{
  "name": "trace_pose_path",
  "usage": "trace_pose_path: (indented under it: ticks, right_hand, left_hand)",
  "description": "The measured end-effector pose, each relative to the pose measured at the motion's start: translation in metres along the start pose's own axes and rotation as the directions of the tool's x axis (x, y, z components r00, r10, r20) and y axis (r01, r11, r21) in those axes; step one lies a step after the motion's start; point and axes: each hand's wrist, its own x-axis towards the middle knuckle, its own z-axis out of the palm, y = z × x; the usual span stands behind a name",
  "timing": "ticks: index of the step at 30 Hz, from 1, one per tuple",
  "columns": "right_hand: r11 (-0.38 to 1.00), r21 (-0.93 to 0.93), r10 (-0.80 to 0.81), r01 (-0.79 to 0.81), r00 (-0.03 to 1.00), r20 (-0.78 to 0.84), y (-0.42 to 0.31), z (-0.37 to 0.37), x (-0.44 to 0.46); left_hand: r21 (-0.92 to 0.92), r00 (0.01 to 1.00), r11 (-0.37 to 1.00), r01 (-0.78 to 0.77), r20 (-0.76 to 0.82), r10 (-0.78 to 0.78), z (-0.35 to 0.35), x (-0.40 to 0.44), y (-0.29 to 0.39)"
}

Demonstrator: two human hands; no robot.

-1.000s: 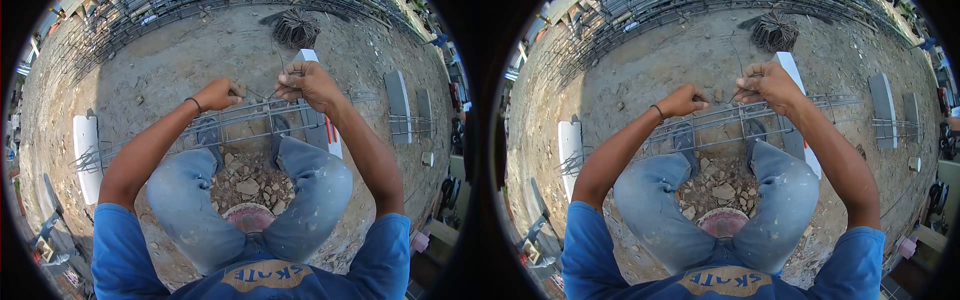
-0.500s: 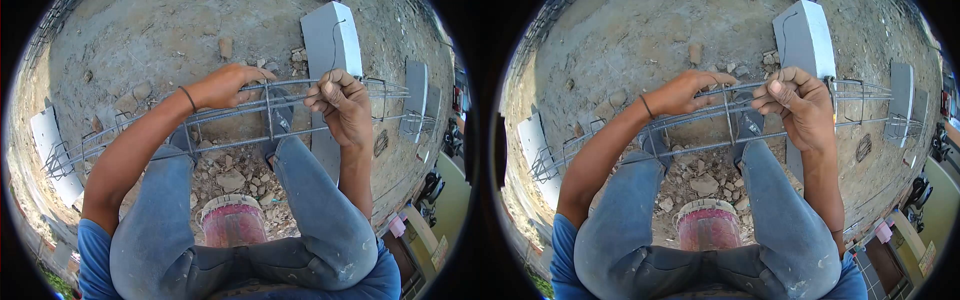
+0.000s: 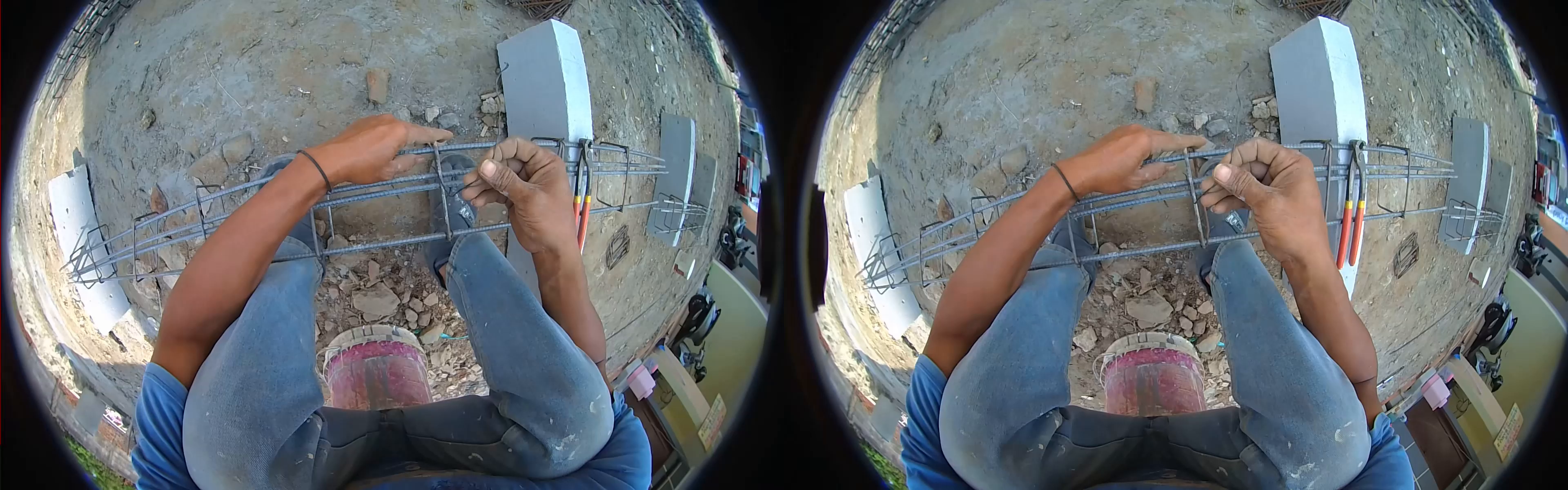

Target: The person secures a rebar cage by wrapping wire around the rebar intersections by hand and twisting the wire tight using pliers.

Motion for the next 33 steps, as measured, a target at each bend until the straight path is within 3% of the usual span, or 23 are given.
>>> trace_pose_path:
  ticks: [1,5,7,11,13,14,16,17,19,20,22,24,29,31,33]
  right_hand:
    - [1.0,-0.003,-0.002,0.002,1.0,0.003,0.003,0.003,0.002]
    - [0.991,-0.119,-0.066,0.065,0.998,-0.009,0.02,0.01,0.015]
    - [0.979,-0.169,-0.112,0.111,0.994,0.0,0.032,0.012,0.02]
    - [0.934,-0.243,-0.278,0.26,0.96,-0.042,0.057,0.01,0.024]
    - [0.899,-0.305,-0.341,0.314,0.939,-0.04,0.057,0.012,0.019]
    - [0.854,-0.393,-0.388,0.341,0.921,-0.045,0.054,0.016,0.015]
    - [0.8,-0.476,-0.439,0.366,0.897,-0.048,0.051,0.022,0.012]
    - [0.766,-0.528,-0.457,0.366,0.888,-0.049,0.05,0.024,0.012]
    - [0.729,-0.578,-0.479,0.365,0.876,-0.051,0.048,0.027,0.014]
    - [0.689,-0.611,-0.522,0.39,0.852,-0.046,0.046,0.028,0.017]
    - [0.645,-0.644,-0.565,0.412,0.824,-0.038,0.047,0.027,0.025]
    - [0.513,-0.637,-0.716,0.575,0.696,0.052,0.052,0.025,0.037]
    - [0.521,-0.673,-0.663,0.526,0.746,0.07,0.049,0.024,0.04]
    - [0.528,-0.689,-0.623,0.496,0.778,0.083,0.045,0.022,0.046]
    - [0.54,-0.676,-0.621,0.502,0.78,0.083,0.041,0.023,0.055]
  left_hand:
    - [-0.028,0.996,0.998,0.063,0.065,-0.061,-0.003,0.0,0.002]
    - [0.022,0.997,1.0,0.013,0.08,-0.015,-0.009,-0.003,0.0]
    - [-0.182,1.0,0.983,0.019,0.006,-0.018,-0.008,-0.006,0.001]
    - [-0.19,0.987,0.982,-0.003,-0.161,-0.028,-0.003,-0.014,-0.001]
    - [-0.124,0.914,0.959,0.256,-0.291,-0.281,-0.001,-0.015,0.0]
    - [-0.121,0.915,0.96,0.254,-0.29,-0.279,-0.003,-0.015,0.0]
    - [-0.366,0.901,0.823,0.434,0.17,-0.4,-0.015,-0.013,0.005]
    - [-0.362,0.902,0.826,0.432,0.168,-0.398,-0.015,-0.011,0.004]
    - [-0.719,0.901,0.569,0.399,0.193,-0.388,-0.013,-0.003,0.001]
    - [-0.718,0.903,0.573,0.396,0.19,-0.386,-0.014,0.003,-0.001]
    - [-0.785,0.86,0.399,0.474,0.313,-0.404,-0.018,0.013,-0.004]
    - [-0.804,0.879,0.393,0.445,0.311,-0.361,-0.014,0.016,-0.008]
    - [-0.832,0.944,0.459,0.311,0.213,-0.252,-0.011,0.009,-0.003]
    - [-0.772,0.976,0.6,0.21,0.133,-0.17,-0.009,0.009,-0.001]
    - [-0.718,0.972,0.658,0.226,0.117,-0.205,-0.01,0.009,0.008]
